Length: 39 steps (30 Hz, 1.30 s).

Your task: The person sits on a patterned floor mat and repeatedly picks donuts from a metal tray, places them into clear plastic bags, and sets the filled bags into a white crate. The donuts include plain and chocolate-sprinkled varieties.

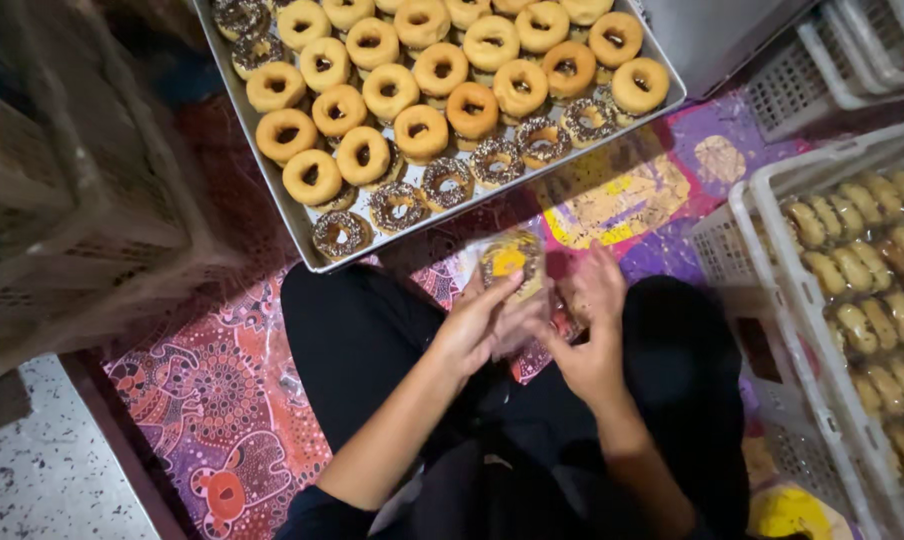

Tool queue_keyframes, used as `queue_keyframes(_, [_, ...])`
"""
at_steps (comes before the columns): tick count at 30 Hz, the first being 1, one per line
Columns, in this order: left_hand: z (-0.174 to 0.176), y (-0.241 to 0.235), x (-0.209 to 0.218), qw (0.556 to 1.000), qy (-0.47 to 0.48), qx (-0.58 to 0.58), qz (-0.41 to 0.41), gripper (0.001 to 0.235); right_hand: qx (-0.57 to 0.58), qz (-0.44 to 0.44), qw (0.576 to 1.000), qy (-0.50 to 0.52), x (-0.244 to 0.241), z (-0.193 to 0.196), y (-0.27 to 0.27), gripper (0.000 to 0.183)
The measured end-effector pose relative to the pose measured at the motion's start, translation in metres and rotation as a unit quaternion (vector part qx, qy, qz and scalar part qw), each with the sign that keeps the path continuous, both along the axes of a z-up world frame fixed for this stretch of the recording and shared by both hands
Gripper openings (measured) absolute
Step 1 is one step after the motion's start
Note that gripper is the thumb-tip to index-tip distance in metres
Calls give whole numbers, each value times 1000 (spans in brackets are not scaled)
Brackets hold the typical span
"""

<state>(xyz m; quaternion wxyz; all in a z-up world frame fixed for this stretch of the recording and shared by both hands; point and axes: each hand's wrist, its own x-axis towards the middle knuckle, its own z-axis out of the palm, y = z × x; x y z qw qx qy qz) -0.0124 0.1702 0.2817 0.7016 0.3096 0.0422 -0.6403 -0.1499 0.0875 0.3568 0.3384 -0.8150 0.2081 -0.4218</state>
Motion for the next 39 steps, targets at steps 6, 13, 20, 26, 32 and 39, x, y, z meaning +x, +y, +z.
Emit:
queue_keyframes(6, [16, 20, -2, 950, -310, -40, 9, 30, 104, -15, 983, 153, -4, 41, -9, 13])
queue_keyframes(13, [67, 34, -11, 869, -489, -38, -70, 23, -260, 116, 940, 189, -21, 64, -9, 27])
queue_keyframes(20, [121, 60, 2, 689, -711, -34, -137, 18, -297, 108, 850, 421, -35, 76, -64, 42])
queue_keyframes(26, [118, 52, 7, 499, -815, -260, -136, 11, -278, 178, 892, 308, -47, 29, -45, 102])
queue_keyframes(32, [83, 21, -17, 983, -51, -142, -102, 45, 512, 171, 840, 52, -69, -35, 21, 31])
queue_keyframes(39, [43, 2, -95, 849, -509, -67, 127, 20, 449, -67, 879, -146, -97, -40, 8, 26])
